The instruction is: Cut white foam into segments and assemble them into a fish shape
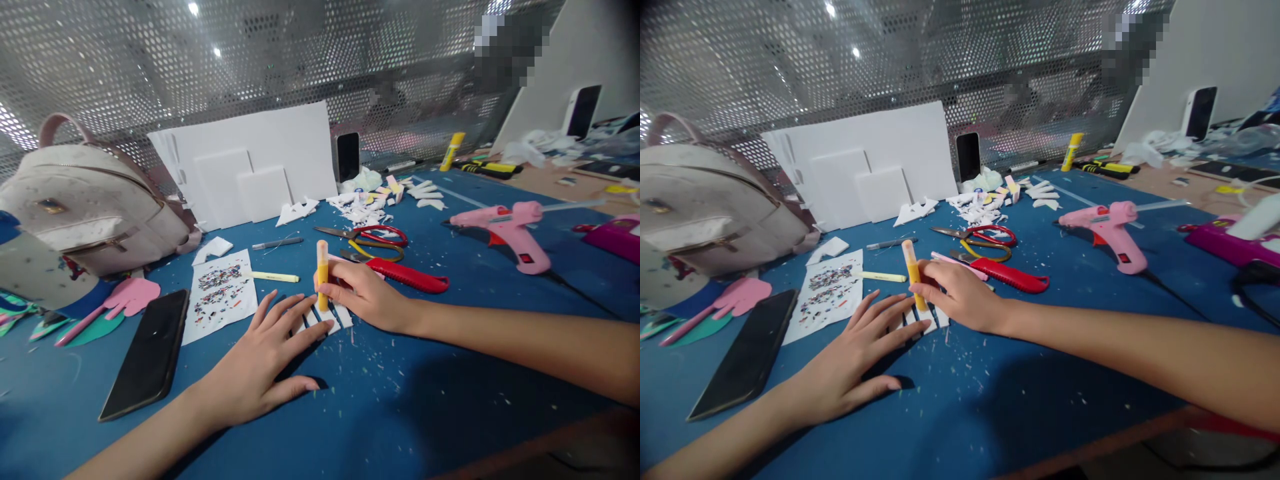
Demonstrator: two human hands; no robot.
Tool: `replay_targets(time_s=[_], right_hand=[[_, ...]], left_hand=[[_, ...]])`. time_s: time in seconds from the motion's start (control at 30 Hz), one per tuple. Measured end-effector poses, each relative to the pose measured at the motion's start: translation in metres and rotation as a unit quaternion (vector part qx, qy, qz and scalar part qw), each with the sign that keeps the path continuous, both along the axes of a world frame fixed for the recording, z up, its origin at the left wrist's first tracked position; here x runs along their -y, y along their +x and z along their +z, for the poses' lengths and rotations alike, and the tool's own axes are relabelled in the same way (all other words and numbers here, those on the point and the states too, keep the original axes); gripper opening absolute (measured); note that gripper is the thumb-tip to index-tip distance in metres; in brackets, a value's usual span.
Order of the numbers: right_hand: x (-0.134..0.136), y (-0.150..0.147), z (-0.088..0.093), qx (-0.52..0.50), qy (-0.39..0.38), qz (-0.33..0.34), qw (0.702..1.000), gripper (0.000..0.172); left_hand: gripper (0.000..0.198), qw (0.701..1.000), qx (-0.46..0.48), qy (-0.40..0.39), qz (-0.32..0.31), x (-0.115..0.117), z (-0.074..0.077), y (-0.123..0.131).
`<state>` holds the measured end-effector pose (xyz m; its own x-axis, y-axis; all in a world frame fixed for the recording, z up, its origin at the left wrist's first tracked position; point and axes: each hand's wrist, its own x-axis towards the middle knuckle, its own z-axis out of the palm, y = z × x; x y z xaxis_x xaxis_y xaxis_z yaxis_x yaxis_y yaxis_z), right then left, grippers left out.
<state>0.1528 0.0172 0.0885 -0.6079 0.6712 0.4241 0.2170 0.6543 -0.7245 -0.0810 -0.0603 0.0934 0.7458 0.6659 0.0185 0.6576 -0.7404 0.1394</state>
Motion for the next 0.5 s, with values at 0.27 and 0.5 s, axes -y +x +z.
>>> replay_targets(time_s=[0.27,0.5], right_hand=[[-0.0003,-0.0007,0.0000,-0.005,0.009,0.000,1.000,0.031],[0.0001,-0.0009,-0.0002,-0.012,0.013,0.002,1.000,0.032]], left_hand=[[0.066,1.000,0.006,0.006,-0.002,-0.0013,-0.0003,-0.0003],[0.067,1.000,0.007,0.009,-0.004,-0.0007,-0.0005,0.0000]])
